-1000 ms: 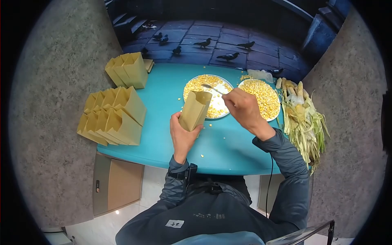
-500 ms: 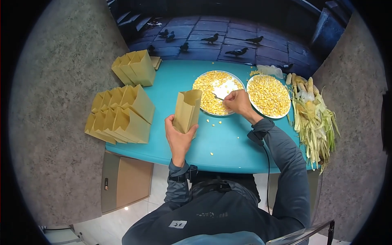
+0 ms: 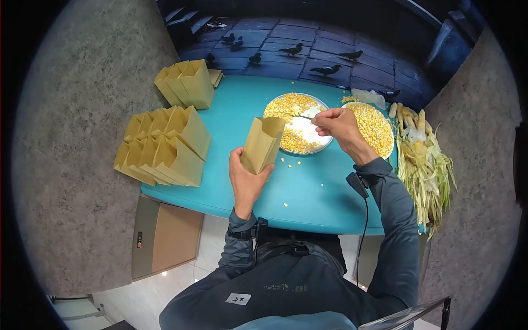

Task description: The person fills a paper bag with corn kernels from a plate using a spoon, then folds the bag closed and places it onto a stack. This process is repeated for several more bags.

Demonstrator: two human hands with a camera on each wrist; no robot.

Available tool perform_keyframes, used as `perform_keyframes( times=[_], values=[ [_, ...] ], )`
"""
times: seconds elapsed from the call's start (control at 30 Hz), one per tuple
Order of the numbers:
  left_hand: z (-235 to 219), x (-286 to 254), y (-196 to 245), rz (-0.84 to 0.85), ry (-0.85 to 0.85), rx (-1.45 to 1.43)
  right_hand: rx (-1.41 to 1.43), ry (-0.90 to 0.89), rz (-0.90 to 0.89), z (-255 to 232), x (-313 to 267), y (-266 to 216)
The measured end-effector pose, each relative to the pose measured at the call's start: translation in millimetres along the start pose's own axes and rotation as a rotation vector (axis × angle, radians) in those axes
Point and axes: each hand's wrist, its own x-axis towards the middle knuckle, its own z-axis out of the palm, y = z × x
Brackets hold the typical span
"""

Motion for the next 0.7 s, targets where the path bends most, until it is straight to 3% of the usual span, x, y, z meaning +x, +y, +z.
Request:
perform_keyframes(
  times=[0.13, 0.23, 0.3, 0.33, 0.47, 0.6, 0.63, 0.7],
  values=[
    [10.7, -0.1, 1.3, 0.025, -0.017, 0.019, -0.064, -0.044, -0.144, 5.6, -28.8, -34.0],
    [14.3, -0.5, 5.6, 0.015, -0.044, -0.014, -0.174, -0.055, -0.244, 15.2, -44.2, -32.8],
    [15.2, -1.6, 6.0, 0.004, -0.061, -0.04, -0.588, -0.085, -0.765, 19.9, -51.7, -25.8],
    [15.6, -1.6, 5.3, 0.01, -0.049, -0.022, -0.712, -0.087, -0.944, 22.5, -53.8, -24.5],
    [13.0, -1.0, 8.8, 0.001, -0.054, -0.023, -0.973, 0.05, -1.083, 29.3, -60.7, -22.4],
    [11.4, -0.4, 4.4, -0.013, -0.044, -0.028, -0.637, 0.1, -0.931, 16.2, -40.9, -8.4],
    [10.9, -0.5, 2.9, -0.013, -0.039, -0.041, -0.637, 0.098, -0.928, 9.8, -33.1, -2.0],
    [9.9, -2.3, 1.4, -0.014, -0.033, -0.057, -0.739, 0.175, -0.703, -5.0, -15.9, 19.1]
  ],
)
